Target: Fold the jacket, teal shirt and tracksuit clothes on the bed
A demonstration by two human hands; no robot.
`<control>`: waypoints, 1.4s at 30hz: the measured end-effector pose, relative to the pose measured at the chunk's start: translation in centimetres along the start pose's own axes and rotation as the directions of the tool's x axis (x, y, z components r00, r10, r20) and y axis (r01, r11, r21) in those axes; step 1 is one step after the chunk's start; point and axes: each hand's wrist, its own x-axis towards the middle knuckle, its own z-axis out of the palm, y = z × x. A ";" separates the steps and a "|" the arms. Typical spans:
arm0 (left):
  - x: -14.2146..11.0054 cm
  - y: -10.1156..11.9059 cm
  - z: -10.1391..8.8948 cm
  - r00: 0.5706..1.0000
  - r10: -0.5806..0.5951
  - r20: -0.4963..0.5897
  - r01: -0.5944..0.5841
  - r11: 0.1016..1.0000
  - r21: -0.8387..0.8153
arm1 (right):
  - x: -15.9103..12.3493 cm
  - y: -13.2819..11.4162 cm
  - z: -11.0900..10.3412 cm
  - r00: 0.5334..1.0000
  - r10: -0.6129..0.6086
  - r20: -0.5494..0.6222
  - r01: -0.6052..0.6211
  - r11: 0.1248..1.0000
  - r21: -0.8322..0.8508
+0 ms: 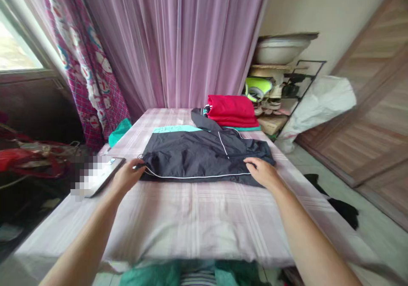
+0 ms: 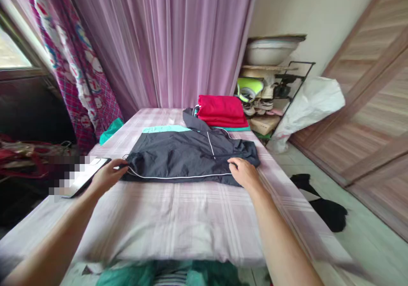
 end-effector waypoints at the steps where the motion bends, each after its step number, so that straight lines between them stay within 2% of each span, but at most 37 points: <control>1: 0.0 0.3 -0.1 1.000 -0.004 -0.011 0.004 1.000 0.002 | 0.3 -0.5 0.3 1.000 0.000 0.020 0.001 0.999 -0.033; 6: -0.3 0.6 0.2 0.997 0.050 -0.053 -0.046 0.997 0.068 | 1.1 -1.5 1.8 0.997 -0.011 0.077 0.021 0.990 -0.138; 9: -0.8 0.1 0.2 0.988 0.136 -0.073 -0.124 0.980 0.154 | 1.2 -0.9 2.6 0.998 0.039 0.049 -0.033 0.993 -0.112; 11: -1.0 0.9 -0.2 0.977 0.183 -0.112 -0.154 0.962 0.224 | 1.1 -0.7 2.7 0.998 0.058 0.037 -0.055 0.995 -0.085; 14: -0.5 4.7 -0.6 0.946 0.290 -0.143 -0.240 0.927 0.289 | 0.9 -0.8 2.2 0.999 0.020 0.034 -0.016 0.994 -0.107; 16: 0.3 8.7 0.0 0.906 0.415 -0.082 -0.375 0.877 0.301 | 0.7 -0.9 1.5 0.999 0.012 0.036 -0.007 0.988 -0.152; 19: 2.0 14.9 2.6 0.802 0.590 0.098 -0.591 0.756 0.283 | 0.5 -0.4 0.6 0.997 0.055 0.051 -0.043 0.978 -0.206; 22: 3.7 19.5 6.7 0.724 0.645 0.244 -0.690 0.677 0.255 | 0.2 1.0 0.2 0.992 0.099 0.078 -0.081 0.974 -0.209; 25: 5.4 21.8 10.5 0.654 0.676 0.339 -0.755 0.612 0.235 | 0.0 2.4 0.3 0.992 0.104 0.065 -0.091 0.981 -0.173; 28: 6.8 22.5 12.6 0.620 0.673 0.402 -0.780 0.581 0.231 | -0.2 2.9 0.7 0.993 0.112 0.037 -0.106 0.986 -0.127; 31: 7.4 22.2 13.3 0.626 0.676 0.390 -0.777 0.582 0.239 | -0.2 2.9 0.9 0.987 0.155 0.042 -0.150 0.983 -0.106; 34: 7.1 21.3 13.7 0.700 0.654 0.287 -0.714 0.649 0.263 | -0.2 3.0 1.1 0.978 0.201 -0.054 -0.204 0.976 -0.079; 37: 6.4 20.6 14.3 0.766 0.611 0.202 -0.643 0.717 0.270 | -0.3 3.4 1.6 0.973 0.195 -0.125 -0.200 0.979 -0.030; 42: 5.7 19.9 14.5 0.787 0.599 0.143 -0.615 0.750 0.245 | 0.1 4.0 2.1 0.955 0.207 -0.211 -0.217 0.976 -0.027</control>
